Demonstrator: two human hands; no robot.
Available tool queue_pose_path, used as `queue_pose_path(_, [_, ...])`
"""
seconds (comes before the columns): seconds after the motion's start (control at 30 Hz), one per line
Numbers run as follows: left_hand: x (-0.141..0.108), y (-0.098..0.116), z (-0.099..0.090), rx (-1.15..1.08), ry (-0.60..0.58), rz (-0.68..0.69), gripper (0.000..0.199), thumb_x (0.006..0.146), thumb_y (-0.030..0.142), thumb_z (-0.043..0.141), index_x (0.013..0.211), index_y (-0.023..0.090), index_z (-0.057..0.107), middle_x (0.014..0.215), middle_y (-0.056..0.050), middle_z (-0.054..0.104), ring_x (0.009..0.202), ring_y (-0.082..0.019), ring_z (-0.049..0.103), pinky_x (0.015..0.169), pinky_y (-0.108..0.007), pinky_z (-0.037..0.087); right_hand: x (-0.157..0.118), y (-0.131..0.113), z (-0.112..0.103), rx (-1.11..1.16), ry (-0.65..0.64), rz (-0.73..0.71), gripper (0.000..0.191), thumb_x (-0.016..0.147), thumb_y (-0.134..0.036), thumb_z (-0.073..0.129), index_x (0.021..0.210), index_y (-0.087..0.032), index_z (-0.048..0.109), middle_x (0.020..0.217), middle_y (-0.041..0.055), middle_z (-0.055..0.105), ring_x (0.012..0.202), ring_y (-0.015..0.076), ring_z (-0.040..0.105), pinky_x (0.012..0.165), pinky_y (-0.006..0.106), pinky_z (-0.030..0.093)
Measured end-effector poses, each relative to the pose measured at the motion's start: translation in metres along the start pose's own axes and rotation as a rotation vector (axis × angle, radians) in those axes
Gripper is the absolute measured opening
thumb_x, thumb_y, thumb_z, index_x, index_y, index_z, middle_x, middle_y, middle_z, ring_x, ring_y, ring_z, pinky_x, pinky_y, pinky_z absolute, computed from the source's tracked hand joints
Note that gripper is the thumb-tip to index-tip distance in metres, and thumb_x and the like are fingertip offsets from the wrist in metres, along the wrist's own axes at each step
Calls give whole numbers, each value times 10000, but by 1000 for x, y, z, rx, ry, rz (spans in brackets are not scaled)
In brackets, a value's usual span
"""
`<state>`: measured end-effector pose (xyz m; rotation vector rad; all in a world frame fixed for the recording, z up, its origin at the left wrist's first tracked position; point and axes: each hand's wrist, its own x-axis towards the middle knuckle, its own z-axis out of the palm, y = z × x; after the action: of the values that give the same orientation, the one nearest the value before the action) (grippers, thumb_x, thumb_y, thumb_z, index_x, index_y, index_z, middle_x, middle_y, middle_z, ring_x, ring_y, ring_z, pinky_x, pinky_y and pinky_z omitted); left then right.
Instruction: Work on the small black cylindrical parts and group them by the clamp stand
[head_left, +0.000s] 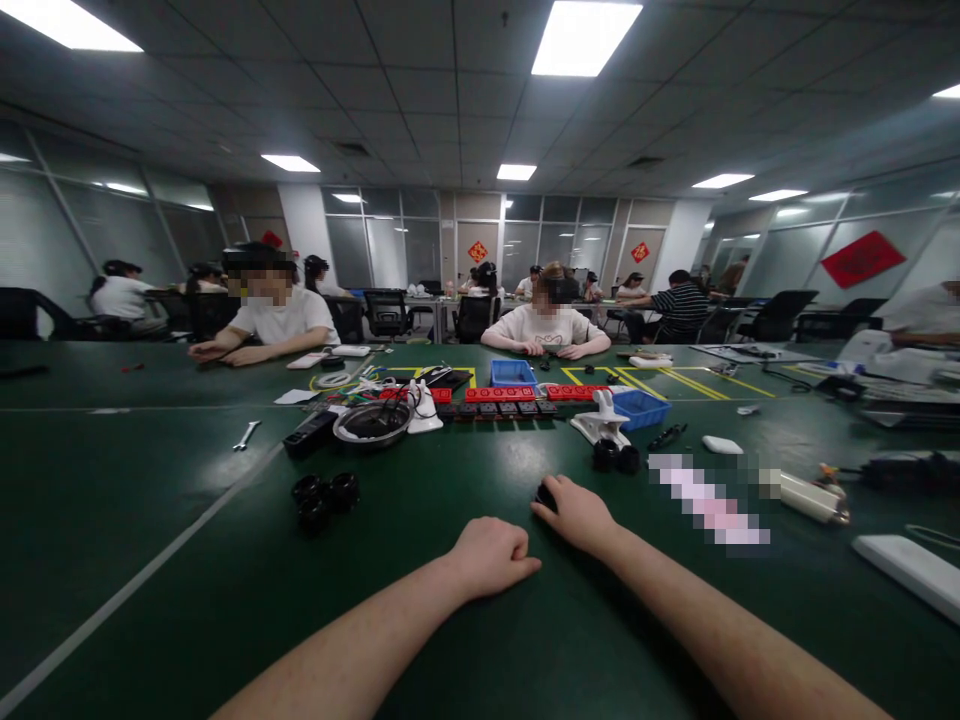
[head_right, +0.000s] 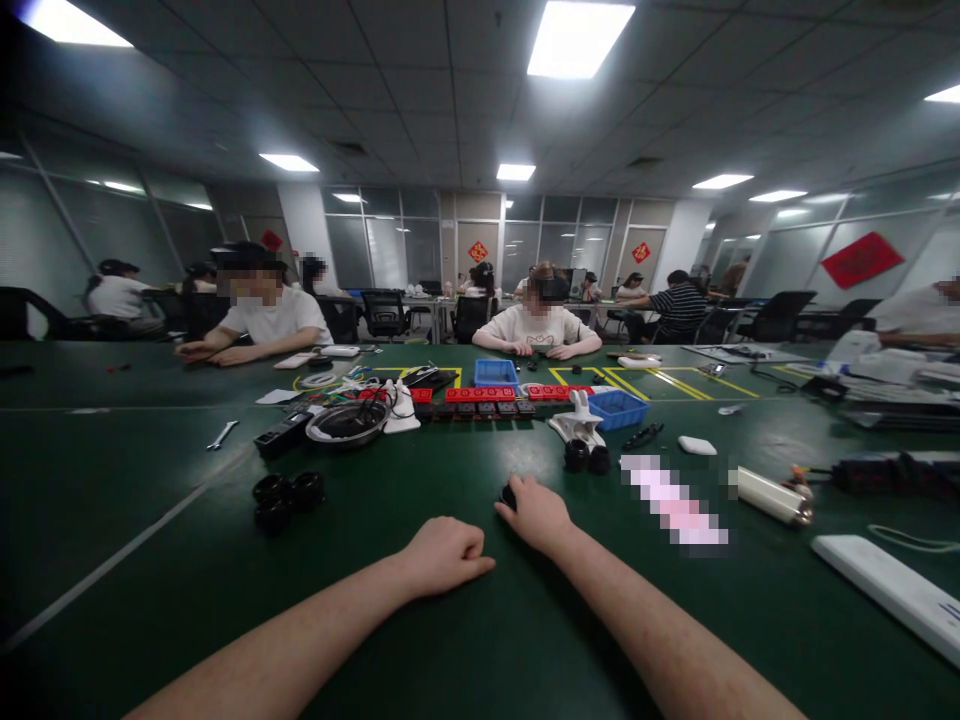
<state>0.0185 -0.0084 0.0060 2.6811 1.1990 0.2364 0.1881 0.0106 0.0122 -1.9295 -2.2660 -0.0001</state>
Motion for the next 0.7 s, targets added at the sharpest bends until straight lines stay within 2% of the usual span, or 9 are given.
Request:
queue_pose_path(0.1, [0, 0, 0, -22, 4, 3, 315, 717, 472, 437, 584, 192, 497, 569, 39, 532, 533, -103, 472, 445, -200, 234, -27, 14, -7, 46, -23, -138, 341, 720, -457, 449, 956, -216, 497, 873, 58, 528, 782, 186, 529, 645, 258, 386])
queue_pose_path(0.17, [0, 0, -2, -43, -6, 3, 316, 717, 474, 438, 591, 191, 502, 582, 39, 538, 542, -102, 476, 451, -198, 245, -51, 32, -13, 58, -51, -126, 343, 695, -458, 478, 960, -243, 508, 878, 48, 522, 782, 185, 528, 646, 260, 395])
queue_pose_path(0.27, [0, 0, -4, -82, -32, 5, 318, 724, 478, 431, 615, 191, 513, 607, 38, 546, 562, -101, 486, 471, -192, 277, -76, 69, -25, 34, -88, 39, 364, 651, -444, 522, 957, -247, 538, 863, 59, 534, 770, 207, 535, 610, 279, 406])
queue_pose_path(0.37, [0, 2, -6, -90, -48, -13, 326, 727, 485, 429, 629, 188, 522, 620, 32, 549, 588, -107, 499, 498, -195, 305, -71, 107, -43, 49, -109, 186, 335, 591, -408, 576, 859, -209, 584, 783, 68, 567, 705, 220, 544, 568, 294, 402])
queue_pose_path(0.43, [-1, 4, -7, -82, -51, -30, 331, 726, 485, 429, 623, 185, 522, 620, 29, 549, 593, -109, 502, 507, -199, 310, -50, 127, -57, 169, 34, 179, 349, 583, -436, 574, 840, -199, 572, 798, 58, 577, 725, 209, 542, 609, 294, 407])
queue_pose_path(0.53, [-2, 7, -7, -67, -47, -43, 327, 730, 478, 426, 621, 185, 521, 617, 29, 547, 584, -108, 501, 503, -201, 304, -9, 146, -70, 433, 383, 316, 478, 556, -446, 585, 928, -162, 490, 805, 65, 569, 709, 189, 543, 603, 278, 423])
queue_pose_path(0.63, [-3, 7, -6, -62, -34, -47, 322, 733, 479, 420, 634, 190, 522, 616, 32, 545, 579, -105, 495, 497, -197, 301, 24, 155, -62, 576, 657, 457, 553, 539, -386, 595, 994, -126, 420, 895, 105, 539, 746, 195, 536, 610, 286, 430])
queue_pose_path(0.7, [-4, 6, -5, -72, -30, -46, 322, 735, 484, 413, 647, 195, 524, 618, 36, 544, 575, -101, 490, 491, -192, 300, 35, 157, -49, 527, 731, 474, 548, 531, -357, 597, 992, -119, 422, 909, 113, 532, 776, 209, 526, 640, 308, 425])
